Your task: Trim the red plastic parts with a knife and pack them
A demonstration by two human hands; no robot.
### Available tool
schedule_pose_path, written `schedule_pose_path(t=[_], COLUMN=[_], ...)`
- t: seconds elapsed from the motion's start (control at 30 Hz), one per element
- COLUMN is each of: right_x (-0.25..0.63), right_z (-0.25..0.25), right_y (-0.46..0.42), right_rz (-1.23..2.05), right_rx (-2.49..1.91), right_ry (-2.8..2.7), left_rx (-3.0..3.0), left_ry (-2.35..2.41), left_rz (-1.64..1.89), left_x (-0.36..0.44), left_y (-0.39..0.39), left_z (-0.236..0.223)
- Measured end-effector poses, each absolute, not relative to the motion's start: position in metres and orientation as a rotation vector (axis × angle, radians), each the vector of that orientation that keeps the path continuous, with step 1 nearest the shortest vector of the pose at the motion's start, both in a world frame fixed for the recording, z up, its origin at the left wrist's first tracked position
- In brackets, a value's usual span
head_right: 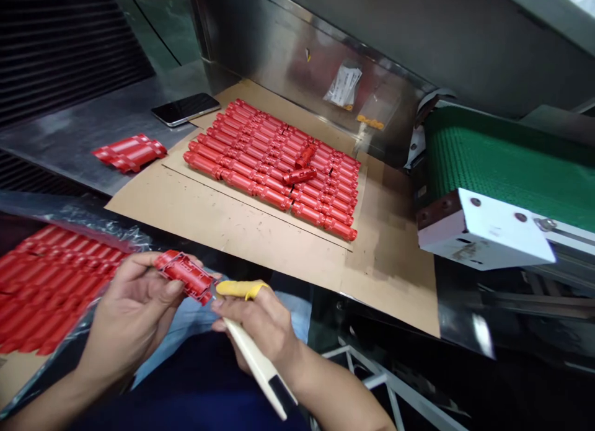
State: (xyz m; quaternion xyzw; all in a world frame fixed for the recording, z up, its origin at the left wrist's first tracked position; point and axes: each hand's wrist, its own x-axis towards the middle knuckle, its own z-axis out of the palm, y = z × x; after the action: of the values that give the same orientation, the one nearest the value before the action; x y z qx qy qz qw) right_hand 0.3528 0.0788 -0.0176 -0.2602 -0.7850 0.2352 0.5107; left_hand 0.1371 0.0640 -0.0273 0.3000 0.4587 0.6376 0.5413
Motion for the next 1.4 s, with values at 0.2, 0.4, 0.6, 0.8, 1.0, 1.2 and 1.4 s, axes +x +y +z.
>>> schedule_pose_path(t=[0.2,0.4,0.6,0.8,1.0,1.2,1.4], right_x=[0.355,0.354,0.351,0.35,0.353,0.362,0.366], right_z=[-0.013,-0.014,-0.012,-0.01,-0.013,-0.013,-0.017], right_y=[0.08,0.079,0.076,0.071,0.072,0.088,0.092], right_rz=[0.51,0.542,0.536,0.562,0.717,0.606,0.34], right_rx=[-0.628,-0.611,-0.644,-0.695,-0.742,-0.619,-0.534], right_ry=[-1.934,-1.914,-1.867,-1.863,-1.814,-2.039,-2.248], left_rx=[0.839,0.838,0.858,0.86,0.916,0.846,0.6], left_ry=[1.173,1.166,1.162,1.131,1.123,1.147,1.015], left_rz=[1.533,1.53,1.561,1.679,1.708,1.671,1.467], left_x=[0.137,0.135,0.135,0.136,0.135,0.134,0.138], left_y=[0.058,0.057,0.056,0.055,0.056,0.061,0.07], left_z=[-0.025,-0.025,-0.026,-0.041,-0.046,-0.043,-0.036])
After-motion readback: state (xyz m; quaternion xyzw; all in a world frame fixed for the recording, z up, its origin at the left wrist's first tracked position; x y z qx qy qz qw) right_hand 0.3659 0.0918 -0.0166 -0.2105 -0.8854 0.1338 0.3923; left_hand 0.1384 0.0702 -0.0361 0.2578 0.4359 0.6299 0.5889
